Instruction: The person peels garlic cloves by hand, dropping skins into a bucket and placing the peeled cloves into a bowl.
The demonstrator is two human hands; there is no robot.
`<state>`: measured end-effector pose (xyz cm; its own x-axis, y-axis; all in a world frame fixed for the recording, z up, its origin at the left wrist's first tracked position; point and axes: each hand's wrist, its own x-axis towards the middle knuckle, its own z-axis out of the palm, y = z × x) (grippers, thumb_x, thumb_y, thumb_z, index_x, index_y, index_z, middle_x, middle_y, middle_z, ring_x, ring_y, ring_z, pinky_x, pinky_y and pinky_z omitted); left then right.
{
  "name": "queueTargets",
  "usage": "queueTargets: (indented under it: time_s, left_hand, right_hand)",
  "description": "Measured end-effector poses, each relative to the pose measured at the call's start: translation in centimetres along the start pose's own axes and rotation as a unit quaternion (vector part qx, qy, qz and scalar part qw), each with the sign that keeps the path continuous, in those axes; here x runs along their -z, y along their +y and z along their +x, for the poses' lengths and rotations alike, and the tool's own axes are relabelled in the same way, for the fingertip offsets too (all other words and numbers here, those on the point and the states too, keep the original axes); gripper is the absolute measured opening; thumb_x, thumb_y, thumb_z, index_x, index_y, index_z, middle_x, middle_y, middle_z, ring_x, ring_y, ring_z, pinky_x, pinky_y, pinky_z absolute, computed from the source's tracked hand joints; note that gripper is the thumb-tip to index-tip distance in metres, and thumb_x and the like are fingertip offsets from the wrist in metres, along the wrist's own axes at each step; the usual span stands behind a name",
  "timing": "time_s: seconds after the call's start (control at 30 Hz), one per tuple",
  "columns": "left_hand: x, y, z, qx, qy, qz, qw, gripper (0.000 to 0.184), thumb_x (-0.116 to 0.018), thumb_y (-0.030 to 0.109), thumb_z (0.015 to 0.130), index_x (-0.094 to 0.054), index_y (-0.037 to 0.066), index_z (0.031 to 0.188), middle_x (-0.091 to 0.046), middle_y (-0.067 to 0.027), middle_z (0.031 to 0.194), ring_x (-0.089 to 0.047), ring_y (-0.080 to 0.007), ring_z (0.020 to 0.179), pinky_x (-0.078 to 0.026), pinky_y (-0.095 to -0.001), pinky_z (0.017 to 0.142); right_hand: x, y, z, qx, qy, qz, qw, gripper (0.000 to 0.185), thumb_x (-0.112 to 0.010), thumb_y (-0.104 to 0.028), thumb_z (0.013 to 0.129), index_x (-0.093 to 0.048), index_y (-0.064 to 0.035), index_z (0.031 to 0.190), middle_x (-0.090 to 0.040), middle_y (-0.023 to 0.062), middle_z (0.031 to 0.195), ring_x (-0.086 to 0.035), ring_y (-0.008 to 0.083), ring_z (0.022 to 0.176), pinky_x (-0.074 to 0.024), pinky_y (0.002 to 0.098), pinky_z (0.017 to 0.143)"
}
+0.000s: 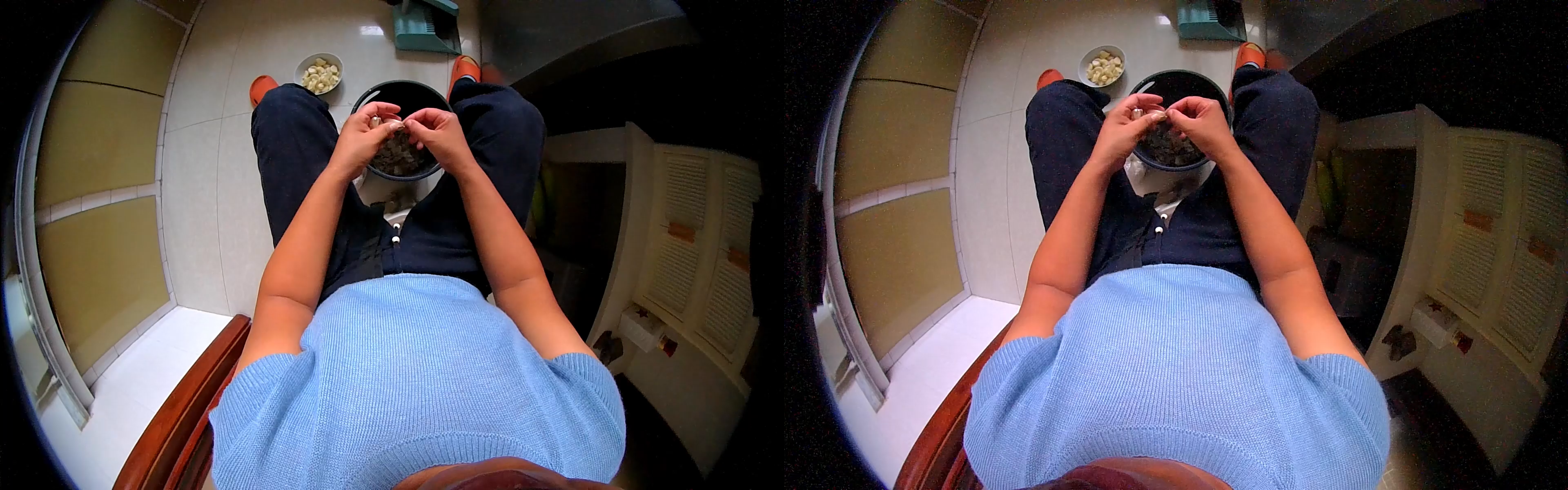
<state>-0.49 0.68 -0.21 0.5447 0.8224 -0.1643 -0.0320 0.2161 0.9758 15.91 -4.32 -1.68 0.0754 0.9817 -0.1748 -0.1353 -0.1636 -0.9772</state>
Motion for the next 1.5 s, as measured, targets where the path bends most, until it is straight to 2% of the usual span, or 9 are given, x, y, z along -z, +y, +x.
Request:
queueTargets:
  time_s: [0.07,0.2,0.47,0.77,1.1,1.3,1.37,1.47,1.5]
  left_hand:
    - [0.1,0.1,0.0,0.016,-0.016,-0.001,1.0,0.029,-0.06,0.009,0.082,-0.054,0.002,0.11,-0.058,-0.0034,0.094,-0.053,-0.0081,0.085,-0.042,-0.0203,0.074]
    - [0.3,0.7,-0.2,0.026,-0.05,-0.01,0.998,0.032,-0.061,0.01,0.082,-0.053,0.002,0.111,-0.058,-0.0033,0.093,-0.053,-0.0081,0.084,-0.042,-0.0204,0.073]
    - [0.3,0.9,-0.5,0.046,-0.073,-0.02,0.996,0.038,-0.063,0.013,0.081,-0.052,0.004,0.115,-0.057,-0.0026,0.091,-0.049,-0.007,0.077,-0.041,-0.0201,0.07]
    - [0.4,1.0,-0.5,0.066,-0.08,-0.04,0.994,0.04,-0.063,0.014,0.081,-0.05,0.005,0.118,-0.056,-0.0027,0.092,-0.049,-0.007,0.077,-0.042,-0.0199,0.07]
    - [0.2,1.3,-0.6,0.059,-0.081,-0.051,0.994,0.042,-0.062,0.015,0.082,-0.049,0.005,0.121,-0.056,-0.0026,0.097,-0.05,-0.0069,0.081,-0.042,-0.0197,0.071]
    - [-0.1,0.0,0.1,0.048,0.01,-0.055,0.997,0.035,-0.059,0.009,0.083,-0.052,0.004,0.117,-0.057,-0.0046,0.104,-0.052,-0.0069,0.084,-0.042,-0.0201,0.072]
    - [0.3,-1.1,0.6,-0.074,0.029,0.086,0.993,0.029,-0.06,0.007,0.083,-0.056,0.003,0.111,-0.058,-0.004,0.101,-0.053,-0.0064,0.084,-0.043,-0.02,0.071]
    - [-0.1,-1.3,0.4,-0.07,-0.03,0.034,0.997,0.026,-0.062,0.007,0.081,-0.059,0.002,0.107,-0.059,-0.0035,0.098,-0.053,-0.006,0.082,-0.044,-0.0198,0.07]
    - [-0.4,-0.5,0.1,-0.046,-0.021,0.044,0.998,0.028,-0.063,0.006,0.08,-0.059,0.001,0.107,-0.06,-0.003,0.094,-0.054,-0.0062,0.08,-0.044,-0.0192,0.069]
  right_hand:
    - [0.1,0.4,0.1,0.005,0.002,-0.049,0.999,0.012,-0.061,-0.01,0.082,-0.062,0.0014,0.085,-0.063,0.0039,0.074,-0.058,0.0076,0.061,-0.0471,0.0198,0.053]
    - [-0.1,0.2,-0.1,-0.006,-0.01,-0.006,1.0,0.012,-0.061,-0.01,0.081,-0.062,0.0023,0.083,-0.063,0.004,0.073,-0.06,0.0082,0.062,-0.0491,0.0209,0.055]
    - [0.1,-0.1,-0.2,0.002,-0.046,-0.075,0.996,0.01,-0.057,-0.006,0.081,-0.06,0.0024,0.078,-0.062,0.0042,0.071,-0.061,0.009,0.062,-0.0501,0.0217,0.056]
    - [0.0,-0.3,-0.4,-0.013,-0.05,-0.014,0.999,0.009,-0.059,-0.007,0.08,-0.059,0.0017,0.077,-0.061,0.0032,0.067,-0.059,0.0086,0.059,-0.0498,0.022,0.054]
    - [-0.5,-0.5,-0.5,-0.001,-0.027,-0.023,0.999,0.009,-0.06,-0.007,0.081,-0.058,0.0007,0.076,-0.059,0.0027,0.067,-0.056,0.0075,0.056,-0.0465,0.0207,0.051]
    - [-1.0,0.0,0.0,0.015,0.072,0.008,0.997,0.009,-0.058,-0.008,0.083,-0.058,0.0009,0.08,-0.061,0.0044,0.07,-0.057,0.0088,0.056,-0.0469,0.0214,0.051]
    - [-0.8,0.2,0.3,-0.012,0.085,0.051,0.995,0.009,-0.056,-0.008,0.083,-0.059,0.0008,0.081,-0.061,0.0052,0.072,-0.058,0.0095,0.058,-0.0468,0.021,0.051]
    - [-0.7,-0.2,0.1,-0.023,0.039,0.096,0.994,0.009,-0.056,-0.008,0.083,-0.059,0.0008,0.082,-0.061,0.0054,0.074,-0.058,0.0094,0.061,-0.0467,0.0207,0.053]
    - [-0.8,-0.2,0.0,-0.024,0.039,0.096,0.994,0.009,-0.056,-0.008,0.083,-0.059,0.0008,0.082,-0.061,0.0054,0.074,-0.058,0.0094,0.061,-0.0467,0.0207,0.053]
